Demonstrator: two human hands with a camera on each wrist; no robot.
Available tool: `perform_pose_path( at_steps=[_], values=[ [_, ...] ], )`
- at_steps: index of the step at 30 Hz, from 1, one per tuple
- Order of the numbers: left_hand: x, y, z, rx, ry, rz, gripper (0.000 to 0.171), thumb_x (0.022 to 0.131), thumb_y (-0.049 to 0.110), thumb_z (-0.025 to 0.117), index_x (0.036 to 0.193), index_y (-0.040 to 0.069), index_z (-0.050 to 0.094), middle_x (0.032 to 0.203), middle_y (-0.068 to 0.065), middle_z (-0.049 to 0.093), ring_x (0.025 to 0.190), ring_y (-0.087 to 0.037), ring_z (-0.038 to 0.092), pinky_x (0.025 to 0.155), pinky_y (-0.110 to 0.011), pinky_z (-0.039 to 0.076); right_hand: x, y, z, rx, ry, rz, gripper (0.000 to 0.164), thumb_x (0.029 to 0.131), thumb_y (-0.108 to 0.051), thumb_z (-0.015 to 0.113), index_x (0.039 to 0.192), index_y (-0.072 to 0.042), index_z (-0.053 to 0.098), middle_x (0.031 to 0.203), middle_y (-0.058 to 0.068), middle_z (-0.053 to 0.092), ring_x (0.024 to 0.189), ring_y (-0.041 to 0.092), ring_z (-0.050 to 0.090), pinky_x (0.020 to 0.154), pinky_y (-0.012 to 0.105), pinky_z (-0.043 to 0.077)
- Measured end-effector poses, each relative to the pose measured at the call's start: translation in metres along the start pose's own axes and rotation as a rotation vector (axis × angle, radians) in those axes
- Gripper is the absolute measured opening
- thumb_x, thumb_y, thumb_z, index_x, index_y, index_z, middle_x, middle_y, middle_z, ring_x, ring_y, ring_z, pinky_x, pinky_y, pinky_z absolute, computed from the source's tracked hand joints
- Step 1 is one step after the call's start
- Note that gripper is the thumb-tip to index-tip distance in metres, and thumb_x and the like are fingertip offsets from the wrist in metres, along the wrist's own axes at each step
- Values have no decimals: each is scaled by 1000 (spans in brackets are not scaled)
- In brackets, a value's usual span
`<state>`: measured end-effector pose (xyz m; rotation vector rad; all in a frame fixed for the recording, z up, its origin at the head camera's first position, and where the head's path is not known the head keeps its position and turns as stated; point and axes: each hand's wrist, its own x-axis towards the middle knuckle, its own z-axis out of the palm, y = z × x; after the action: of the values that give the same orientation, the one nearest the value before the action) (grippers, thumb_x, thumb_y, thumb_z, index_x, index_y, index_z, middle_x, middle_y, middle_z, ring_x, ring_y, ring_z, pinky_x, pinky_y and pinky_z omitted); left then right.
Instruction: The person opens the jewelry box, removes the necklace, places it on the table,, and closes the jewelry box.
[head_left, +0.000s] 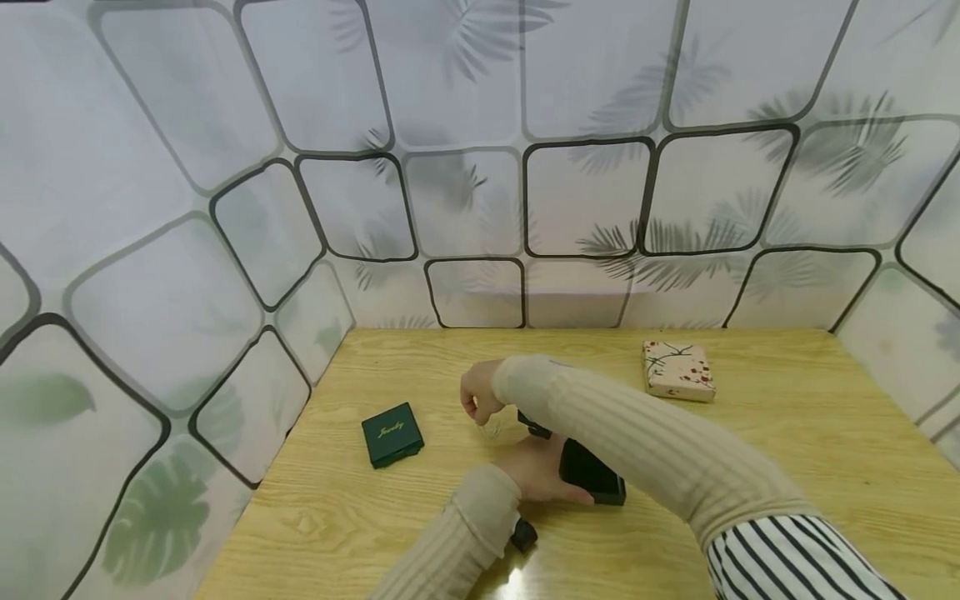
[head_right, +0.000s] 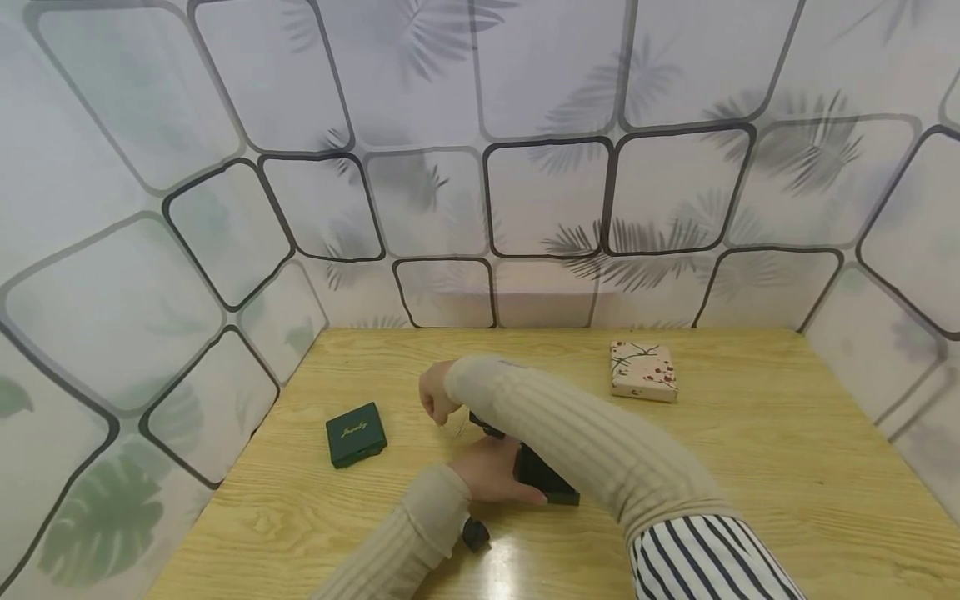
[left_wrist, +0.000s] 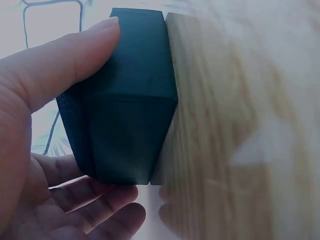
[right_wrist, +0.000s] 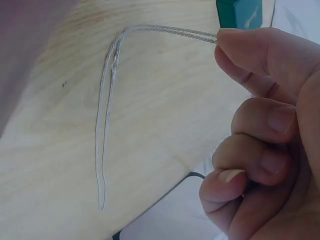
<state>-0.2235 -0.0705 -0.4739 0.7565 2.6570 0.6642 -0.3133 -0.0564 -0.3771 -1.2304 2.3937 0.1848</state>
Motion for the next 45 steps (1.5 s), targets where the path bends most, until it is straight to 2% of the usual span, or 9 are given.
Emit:
perform_pose_path(
  at_steps=[4, 7, 11, 18, 28, 31, 35, 39, 45],
  values=[
    [-2, 5, 3, -43, -5, -4, 114, 75, 65, 70, 155, 23, 1, 154, -11, 29, 126, -27, 48, 93, -29, 47, 7, -7, 5, 3, -23, 5, 17, 88, -20, 69, 71, -24, 67, 76, -12, 59, 66, 7, 47, 59, 22, 41],
    [-3, 9, 6, -54, -11, 12, 111, 77, 64, 68, 155, 20, 3, 158, -6, 13, 138, -25, 31, 102, -31, 41, 10, -12, 11, 9, -37, 7, 18, 88, -19, 69, 70, -23, 68, 74, -12, 60, 66, 7, 47, 58, 22, 42],
    [-4, 13, 8, -36, -13, 13, 108, 78, 64, 67, 155, 17, 8, 159, -4, 12, 142, -21, 22, 106, -33, 36, 12, -16, 16, 26, -48, 22, 19, 88, -18, 69, 69, -23, 69, 71, -12, 61, 65, 7, 49, 58, 22, 43],
    [-5, 16, 8, -19, 2, 16, 104, 78, 63, 68, 154, 17, 13, 158, -3, 16, 141, -19, 24, 107, -33, 36, 13, -18, 19, 34, -44, 37, 19, 88, -20, 70, 69, -22, 70, 70, -12, 62, 65, 7, 49, 57, 22, 43],
    [-4, 16, 8, -34, 5, 21, 107, 77, 62, 70, 155, 17, 11, 158, -5, 13, 141, -23, 24, 106, -35, 37, 11, -14, 16, 37, -36, 41, 16, 91, -23, 66, 76, -26, 70, 79, -14, 61, 72, 7, 52, 65, 24, 47],
    [-2, 12, 9, -20, 18, 37, 110, 76, 63, 70, 155, 17, 9, 157, -7, 19, 135, -25, 36, 101, -34, 42, 8, -9, 12, 50, -25, 39, 14, 92, -26, 65, 79, -28, 70, 84, -15, 61, 76, 8, 54, 68, 26, 47],
    [3, 8, 12, 9, 44, 73, 111, 75, 64, 71, 154, 19, 8, 149, -10, 36, 123, -25, 51, 95, -30, 46, -4, 0, 5, 69, 6, 15, 12, 94, -27, 63, 85, -28, 71, 90, -15, 61, 78, 7, 55, 72, 27, 48],
    [7, 6, 11, 35, 80, 111, 105, 73, 64, 72, 151, 16, 20, 142, -6, 44, 125, -20, 48, 97, -28, 44, -23, 15, -3, 107, 59, -25, 12, 96, -28, 60, 93, -27, 72, 91, -12, 62, 72, 7, 53, 71, 27, 47],
    [5, 8, 7, 62, 88, 102, 95, 72, 65, 72, 142, 11, 40, 135, 0, 45, 117, -11, 50, 96, -24, 43, -60, 47, -7, 255, 188, -48, 12, 98, -28, 57, 104, -27, 67, 83, -8, 60, 66, 9, 50, 64, 28, 46]
  ],
)
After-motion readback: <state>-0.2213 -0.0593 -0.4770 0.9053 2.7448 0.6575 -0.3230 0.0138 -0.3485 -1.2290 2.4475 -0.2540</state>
